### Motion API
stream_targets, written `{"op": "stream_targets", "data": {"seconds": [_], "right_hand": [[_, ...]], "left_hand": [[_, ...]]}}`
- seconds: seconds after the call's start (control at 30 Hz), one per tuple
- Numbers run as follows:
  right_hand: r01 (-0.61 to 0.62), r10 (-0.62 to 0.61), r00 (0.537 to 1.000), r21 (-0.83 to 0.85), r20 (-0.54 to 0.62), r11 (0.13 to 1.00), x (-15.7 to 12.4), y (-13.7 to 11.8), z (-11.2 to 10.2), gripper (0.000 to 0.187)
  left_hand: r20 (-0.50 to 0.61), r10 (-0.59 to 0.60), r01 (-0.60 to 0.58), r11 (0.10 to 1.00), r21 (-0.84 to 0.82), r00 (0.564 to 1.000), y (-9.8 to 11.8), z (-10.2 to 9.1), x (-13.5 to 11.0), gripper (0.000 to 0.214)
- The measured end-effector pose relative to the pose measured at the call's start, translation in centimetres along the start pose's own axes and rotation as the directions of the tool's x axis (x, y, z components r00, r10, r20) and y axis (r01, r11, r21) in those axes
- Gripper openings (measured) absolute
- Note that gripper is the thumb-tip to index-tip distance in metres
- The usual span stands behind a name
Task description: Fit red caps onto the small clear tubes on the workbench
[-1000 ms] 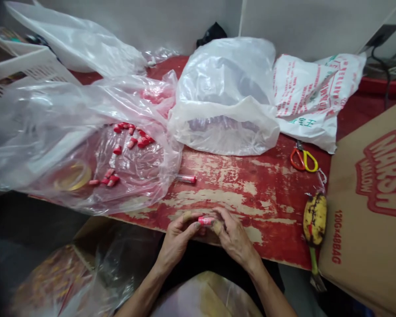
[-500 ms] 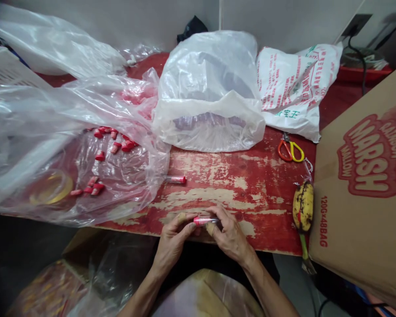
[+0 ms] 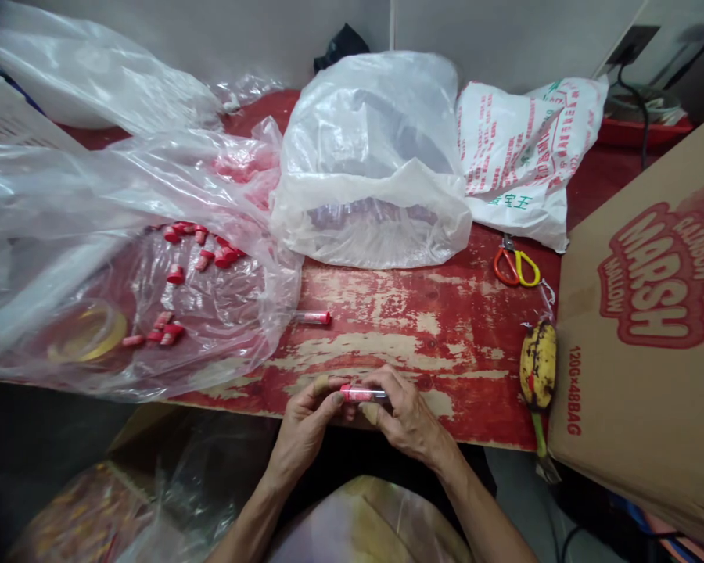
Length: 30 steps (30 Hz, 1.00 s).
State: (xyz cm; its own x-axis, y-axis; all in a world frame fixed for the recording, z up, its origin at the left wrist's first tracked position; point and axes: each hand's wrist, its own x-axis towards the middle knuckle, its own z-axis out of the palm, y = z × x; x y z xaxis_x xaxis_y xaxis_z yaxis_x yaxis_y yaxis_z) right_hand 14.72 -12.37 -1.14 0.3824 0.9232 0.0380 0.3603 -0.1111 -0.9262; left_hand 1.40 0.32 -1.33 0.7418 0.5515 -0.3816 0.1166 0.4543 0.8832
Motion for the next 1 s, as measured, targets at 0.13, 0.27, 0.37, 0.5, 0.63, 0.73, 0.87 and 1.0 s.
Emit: {"op": "stream_targets", "data": {"seconds": [0.13, 0.27, 0.37, 0.5, 0.63, 0.73, 0.87, 1.0], "right_hand": [[-0.155, 0.161, 0.985, 0.086, -0.068, 0.984, 0.2, 0.3, 0.6, 0.026], [-0.194, 0.202, 0.976, 0.091, -0.078, 0.977, 0.2, -0.2, 0.4, 0.026], [-0.152, 0.154, 0.987, 0.048, -0.047, 0.987, 0.1, -0.7, -0.2, 0.025], [-0.157, 0.159, 0.987, 0.032, -0.039, 0.987, 0.3, -0.4, -0.3, 0.031], [-0.193, 0.194, 0.980, 0.028, -0.044, 0.981, 0.3, -0.1, -0.2, 0.036], [-0.185, 0.185, 0.983, 0.031, -0.002, 0.982, 0.2, -0.4, -0.5, 0.027], [-0.168, 0.169, 0.985, 0.042, -0.026, 0.985, 0.2, -0.3, -0.5, 0.034], [-0.190, 0.194, 0.979, 0.053, -0.062, 0.980, 0.5, 0.0, -0.3, 0.043]], "left_hand": [[0.008, 0.240, -0.236, 0.948, 0.214, 0.971, 0.0, -0.3, -0.2, 0.015], [0.005, 0.324, -0.308, 0.895, 0.323, 0.946, 0.0, -0.5, -0.2, 0.014], [0.008, 0.255, -0.248, 0.932, 0.263, 0.967, -0.3, -0.5, -0.2, 0.015], [0.054, 0.321, -0.323, 0.900, 0.294, 0.945, -0.7, -0.6, -0.2, 0.014], [0.081, 0.413, -0.414, 0.838, 0.356, 0.907, -0.5, -0.7, -0.2, 0.014], [0.093, 0.390, -0.396, 0.845, 0.359, 0.916, -0.2, -0.6, -0.1, 0.013], [0.120, 0.446, -0.457, 0.810, 0.368, 0.887, -0.2, -0.4, -0.1, 0.013], [0.175, 0.537, -0.556, 0.719, 0.417, 0.825, -0.4, -0.4, -0.1, 0.018]]}}
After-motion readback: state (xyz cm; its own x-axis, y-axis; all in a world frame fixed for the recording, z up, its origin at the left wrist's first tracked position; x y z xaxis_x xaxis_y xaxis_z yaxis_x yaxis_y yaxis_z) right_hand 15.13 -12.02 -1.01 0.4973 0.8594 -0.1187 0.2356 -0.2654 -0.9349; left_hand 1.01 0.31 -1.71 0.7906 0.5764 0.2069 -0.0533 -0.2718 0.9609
